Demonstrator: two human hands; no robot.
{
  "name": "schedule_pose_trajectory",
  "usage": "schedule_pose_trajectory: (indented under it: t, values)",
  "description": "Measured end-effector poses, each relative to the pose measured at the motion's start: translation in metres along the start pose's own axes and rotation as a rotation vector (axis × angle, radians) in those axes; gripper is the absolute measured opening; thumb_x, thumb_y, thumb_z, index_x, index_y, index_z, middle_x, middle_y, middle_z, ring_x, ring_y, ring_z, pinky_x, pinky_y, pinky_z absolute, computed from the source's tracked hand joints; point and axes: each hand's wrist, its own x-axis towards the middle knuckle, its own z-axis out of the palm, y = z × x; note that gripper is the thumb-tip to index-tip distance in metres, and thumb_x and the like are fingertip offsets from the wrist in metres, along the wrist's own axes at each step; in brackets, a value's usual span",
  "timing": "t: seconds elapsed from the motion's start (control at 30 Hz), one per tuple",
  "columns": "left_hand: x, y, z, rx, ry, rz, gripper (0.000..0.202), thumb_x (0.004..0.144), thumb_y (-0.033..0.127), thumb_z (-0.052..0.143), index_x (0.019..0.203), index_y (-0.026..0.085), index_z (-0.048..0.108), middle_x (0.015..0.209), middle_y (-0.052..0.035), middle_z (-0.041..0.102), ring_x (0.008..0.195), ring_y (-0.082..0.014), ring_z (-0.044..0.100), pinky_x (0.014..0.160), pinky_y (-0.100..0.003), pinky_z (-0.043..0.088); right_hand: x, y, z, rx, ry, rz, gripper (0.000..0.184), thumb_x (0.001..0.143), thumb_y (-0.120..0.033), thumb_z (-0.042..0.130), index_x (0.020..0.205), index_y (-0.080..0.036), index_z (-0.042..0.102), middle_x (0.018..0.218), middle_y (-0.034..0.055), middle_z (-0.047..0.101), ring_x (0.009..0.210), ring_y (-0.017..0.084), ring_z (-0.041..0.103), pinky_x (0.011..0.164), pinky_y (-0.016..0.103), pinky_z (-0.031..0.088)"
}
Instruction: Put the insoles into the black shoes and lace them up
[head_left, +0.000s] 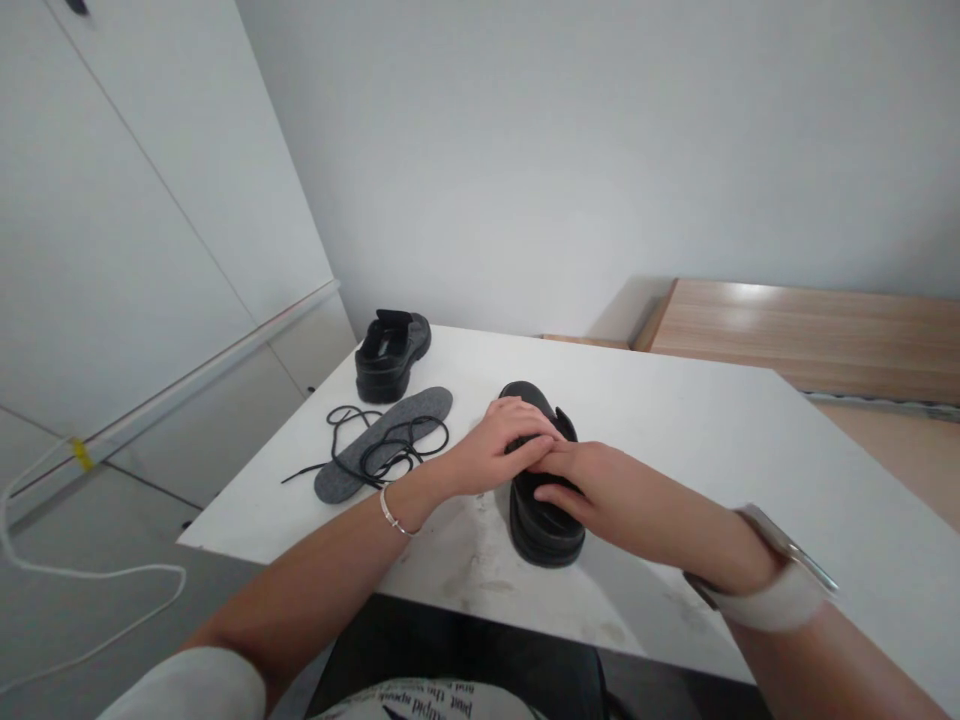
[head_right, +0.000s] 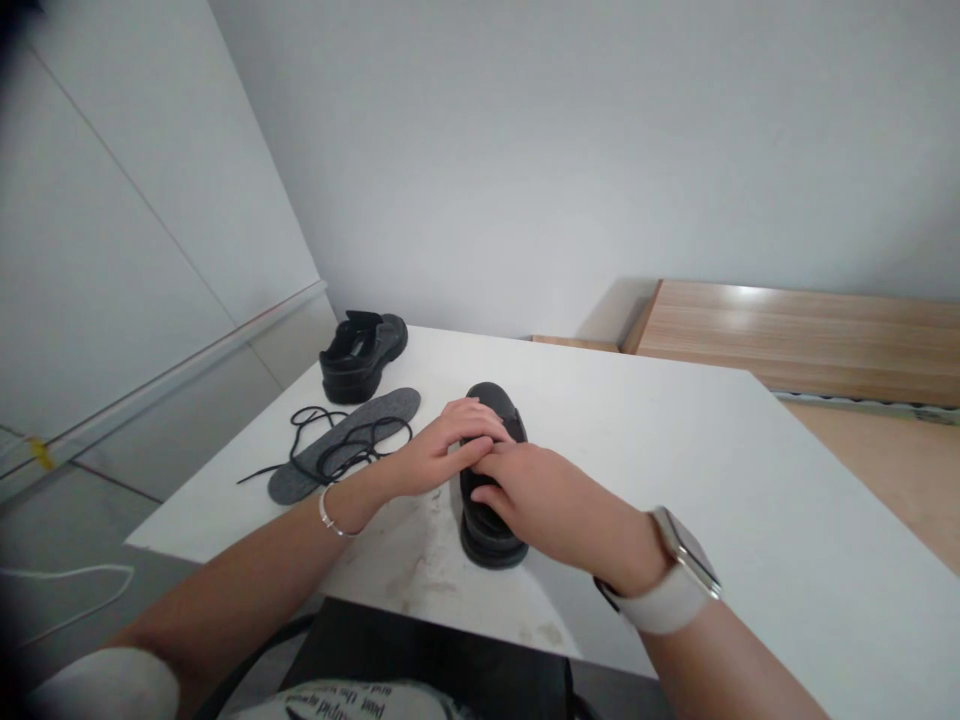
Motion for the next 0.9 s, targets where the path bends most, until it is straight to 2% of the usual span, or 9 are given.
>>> schedule_pose_trajectory:
  t: [0.1, 0.17, 0.23, 0.33, 0.47, 0.6, 0.7, 0.77, 0.9]
  values:
    - [-0.020, 0.012, -0.022, 0.137, 0.096, -0.037, 0.029, 0.103, 0.032, 0.044, 0.121, 0.023, 0.064, 0.127, -0.0067, 0.068, 0.128, -0.0234, 0.055, 0.123, -0.048, 0.020, -0.032, 0.000, -0.007, 0.214, 0.261, 0.102, 0.022, 0.099, -0.033, 0.053, 0.103, -0.025, 0.073, 0.104, 0.0022, 0.076, 0.092, 0.017, 0.071, 0.077, 0.024, 0.056]
    - [-0.038, 0.013, -0.046, 0.245, 0.266, -0.149, 0.029, 0.102, 0.034, 0.046, 0.123, 0.022, 0.063, 0.126, -0.0082, 0.068, 0.123, -0.0233, 0.058, 0.117, -0.045, 0.032, -0.053, 0.008, -0.001, 0.243, 0.469, 0.175, 0.023, 0.099, -0.038, 0.053, 0.098, -0.026, 0.073, 0.099, 0.0015, 0.076, 0.089, 0.016, 0.072, 0.072, 0.022, 0.055]
    - [-0.057, 0.006, -0.072, 0.430, 0.400, -0.344, 0.027, 0.100, 0.035, 0.048, 0.111, 0.020, 0.067, 0.114, -0.0087, 0.071, 0.110, -0.0245, 0.063, 0.103, -0.042, 0.045, -0.069, 0.017, 0.010, 0.235, 0.595, 0.231, 0.021, 0.098, -0.039, 0.056, 0.097, -0.026, 0.072, 0.093, 0.0008, 0.076, 0.084, 0.015, 0.072, 0.071, 0.021, 0.055]
    - [-0.077, -0.015, -0.098, 0.669, 0.237, -0.593, 0.029, 0.098, 0.035, 0.048, 0.104, 0.016, 0.069, 0.105, -0.0101, 0.071, 0.097, -0.0267, 0.065, 0.089, -0.040, 0.050, -0.079, 0.022, 0.025, 0.224, 0.656, 0.243, 0.017, 0.097, -0.036, 0.058, 0.098, -0.026, 0.071, 0.089, -0.0001, 0.075, 0.078, 0.013, 0.072, 0.069, 0.020, 0.055]
    - [-0.086, -0.042, -0.096, 0.902, -0.113, -0.760, 0.034, 0.097, 0.040, 0.051, 0.106, 0.013, 0.068, 0.102, -0.0145, 0.068, 0.098, -0.0317, 0.064, 0.084, -0.040, 0.049, -0.069, 0.010, 0.036, 0.201, 0.680, 0.121, 0.012, 0.098, -0.027, 0.058, 0.098, -0.024, 0.069, 0.091, 0.0000, 0.074, 0.080, 0.012, 0.071, 0.072, 0.019, 0.055]
    - [-0.082, -0.052, -0.084, 0.973, -0.235, -0.753, 0.016, 0.093, 0.028, 0.054, 0.095, 0.017, 0.066, 0.102, -0.0119, 0.065, 0.096, -0.0291, 0.061, 0.081, -0.038, 0.046, -0.054, -0.002, 0.040, 0.177, 0.660, -0.013, 0.013, 0.098, -0.017, 0.055, 0.101, -0.022, 0.067, 0.095, 0.0024, 0.073, 0.086, 0.013, 0.070, 0.076, 0.021, 0.055]
    - [-0.078, -0.049, -0.084, 0.988, -0.197, -0.689, 0.014, 0.093, 0.022, 0.048, 0.089, 0.018, 0.061, 0.094, -0.0106, 0.065, 0.093, -0.0287, 0.060, 0.080, -0.038, 0.045, -0.049, -0.008, 0.038, 0.172, 0.681, -0.081, 0.017, 0.096, -0.011, 0.056, 0.105, -0.020, 0.066, 0.098, 0.0043, 0.072, 0.090, 0.014, 0.068, 0.080, 0.025, 0.055]
    - [-0.074, -0.038, -0.086, 0.959, -0.098, -0.658, 0.015, 0.095, 0.022, 0.044, 0.091, 0.018, 0.057, 0.085, -0.0089, 0.063, 0.085, -0.0272, 0.060, 0.074, -0.036, 0.044, -0.046, -0.014, 0.035, 0.183, 0.730, -0.109, 0.021, 0.094, -0.008, 0.056, 0.108, -0.020, 0.065, 0.100, 0.0050, 0.071, 0.093, 0.015, 0.067, 0.081, 0.027, 0.055]
    - [-0.061, 0.010, -0.083, 0.637, 0.142, -0.524, 0.019, 0.101, 0.035, 0.041, 0.101, 0.020, 0.052, 0.077, -0.0009, 0.062, 0.066, -0.0191, 0.060, 0.061, -0.029, 0.042, -0.032, -0.033, 0.034, 0.279, 0.782, -0.138, 0.026, 0.094, -0.007, 0.055, 0.114, -0.022, 0.062, 0.109, 0.0054, 0.069, 0.103, 0.016, 0.064, 0.089, 0.029, 0.053]
